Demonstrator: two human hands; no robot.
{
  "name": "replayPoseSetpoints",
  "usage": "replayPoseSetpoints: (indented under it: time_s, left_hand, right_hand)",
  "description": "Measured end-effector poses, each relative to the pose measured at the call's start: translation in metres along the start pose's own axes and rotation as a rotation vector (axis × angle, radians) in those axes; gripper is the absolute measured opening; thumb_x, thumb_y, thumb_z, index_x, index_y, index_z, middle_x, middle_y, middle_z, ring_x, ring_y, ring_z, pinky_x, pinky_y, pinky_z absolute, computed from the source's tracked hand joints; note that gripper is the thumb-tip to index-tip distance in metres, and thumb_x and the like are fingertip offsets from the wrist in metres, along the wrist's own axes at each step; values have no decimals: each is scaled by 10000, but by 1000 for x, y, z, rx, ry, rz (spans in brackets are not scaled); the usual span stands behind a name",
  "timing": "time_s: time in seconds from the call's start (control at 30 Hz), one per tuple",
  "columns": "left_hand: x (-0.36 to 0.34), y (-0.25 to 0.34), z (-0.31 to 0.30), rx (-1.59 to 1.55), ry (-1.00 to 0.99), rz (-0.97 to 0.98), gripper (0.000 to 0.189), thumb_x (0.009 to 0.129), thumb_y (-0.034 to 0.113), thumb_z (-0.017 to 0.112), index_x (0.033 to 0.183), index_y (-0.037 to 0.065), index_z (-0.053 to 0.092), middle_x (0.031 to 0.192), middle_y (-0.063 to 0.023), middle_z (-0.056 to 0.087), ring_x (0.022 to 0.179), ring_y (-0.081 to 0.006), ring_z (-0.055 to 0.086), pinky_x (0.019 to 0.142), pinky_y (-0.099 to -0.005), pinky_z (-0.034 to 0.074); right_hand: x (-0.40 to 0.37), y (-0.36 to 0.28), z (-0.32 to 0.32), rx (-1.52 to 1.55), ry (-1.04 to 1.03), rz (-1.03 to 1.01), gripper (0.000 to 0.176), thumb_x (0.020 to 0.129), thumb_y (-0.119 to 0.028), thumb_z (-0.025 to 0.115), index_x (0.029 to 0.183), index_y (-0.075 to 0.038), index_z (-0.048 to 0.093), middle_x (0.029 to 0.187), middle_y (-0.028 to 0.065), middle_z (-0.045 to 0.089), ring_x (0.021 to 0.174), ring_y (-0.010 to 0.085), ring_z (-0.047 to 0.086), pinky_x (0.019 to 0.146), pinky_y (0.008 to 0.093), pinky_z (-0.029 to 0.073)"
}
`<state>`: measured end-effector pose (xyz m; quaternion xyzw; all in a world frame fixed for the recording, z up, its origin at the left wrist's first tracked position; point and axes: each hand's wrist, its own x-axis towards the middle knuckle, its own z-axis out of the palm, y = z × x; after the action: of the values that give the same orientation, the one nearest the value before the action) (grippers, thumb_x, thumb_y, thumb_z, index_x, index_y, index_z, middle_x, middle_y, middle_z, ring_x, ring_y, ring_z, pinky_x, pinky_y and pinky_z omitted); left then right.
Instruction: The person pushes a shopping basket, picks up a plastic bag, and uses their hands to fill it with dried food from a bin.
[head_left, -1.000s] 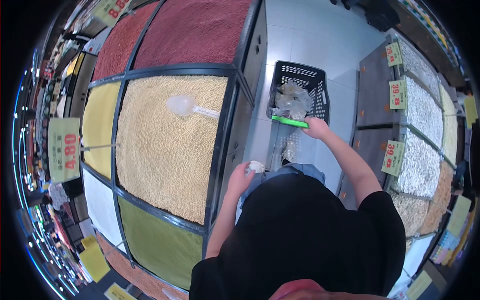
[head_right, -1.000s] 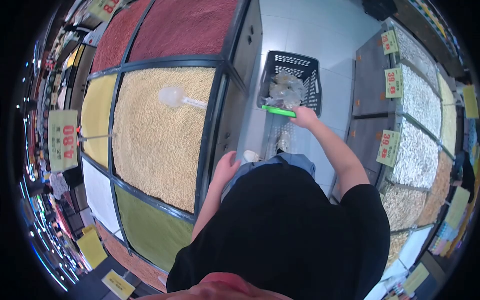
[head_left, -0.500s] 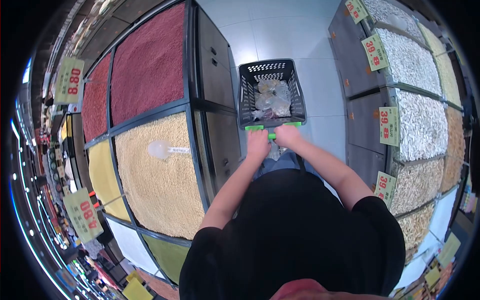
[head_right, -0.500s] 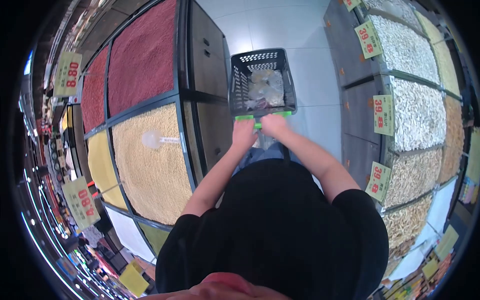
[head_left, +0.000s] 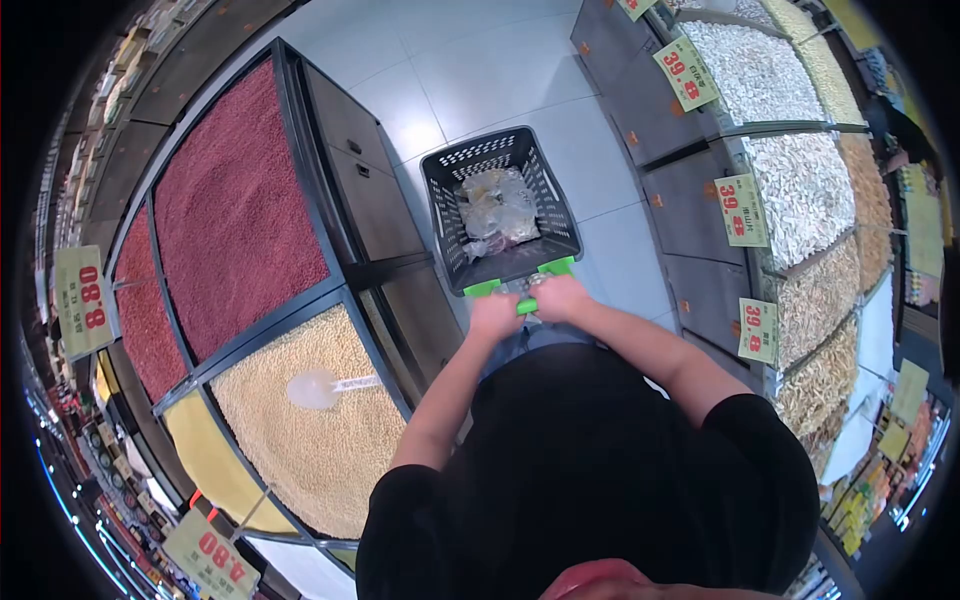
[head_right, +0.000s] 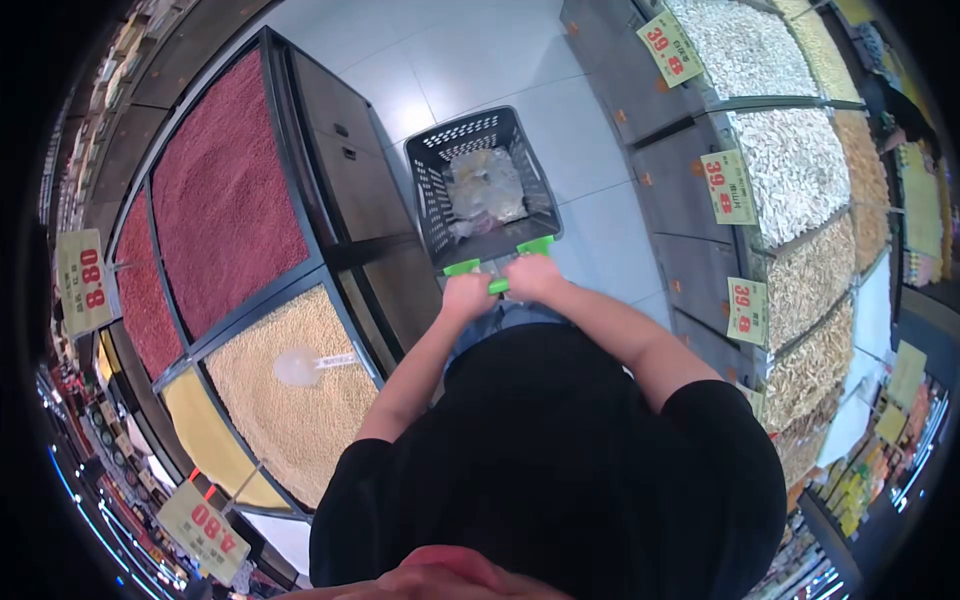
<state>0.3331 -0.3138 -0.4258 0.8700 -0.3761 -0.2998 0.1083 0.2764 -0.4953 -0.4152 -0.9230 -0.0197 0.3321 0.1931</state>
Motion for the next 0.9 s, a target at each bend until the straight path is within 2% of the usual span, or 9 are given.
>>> replayPoseSetpoints:
  time_s: [0.1,0.2,0.3,0.6,0.9]
  left_hand:
    - [8,-9,-3,-27,60,28,209,782,302,697,831,102,731,817,-141,742,756,-329,736,700,-478,594]
    - [19,-16,-5,-61,122,34,195,772,291,700,804,101,729,798,-144,740,738,-334,737,676,-477,596]
    - [40,-18,-11,-88,165,6,191,767,281,701,780,92,726,781,-158,735,731,-346,737,670,-484,596]
    - [83,-8,-41,-176,170,-189,242,780,307,692,839,79,748,835,-205,734,803,-391,733,733,-511,588]
    - [105,50,-44,-230,201,-460,271,816,324,666,927,92,751,940,-207,742,916,-410,719,809,-525,566]
  right_hand:
    - [7,-5,-18,-11,-4,7,279,813,-346,661,917,-108,763,976,157,758,926,344,740,822,481,596]
    - [23,6,-20,-77,66,-56,250,790,-356,688,854,-119,734,843,146,747,795,344,741,745,485,603]
    - [38,20,-33,-108,142,-66,226,757,-346,709,804,-126,729,787,134,736,752,351,733,712,486,599]
    - [78,43,-89,-183,79,-75,226,759,-326,697,797,-108,740,813,142,737,800,355,731,739,478,591]
    - [78,74,-123,-281,7,-203,195,739,-263,710,807,-93,776,861,161,752,850,345,742,752,453,594]
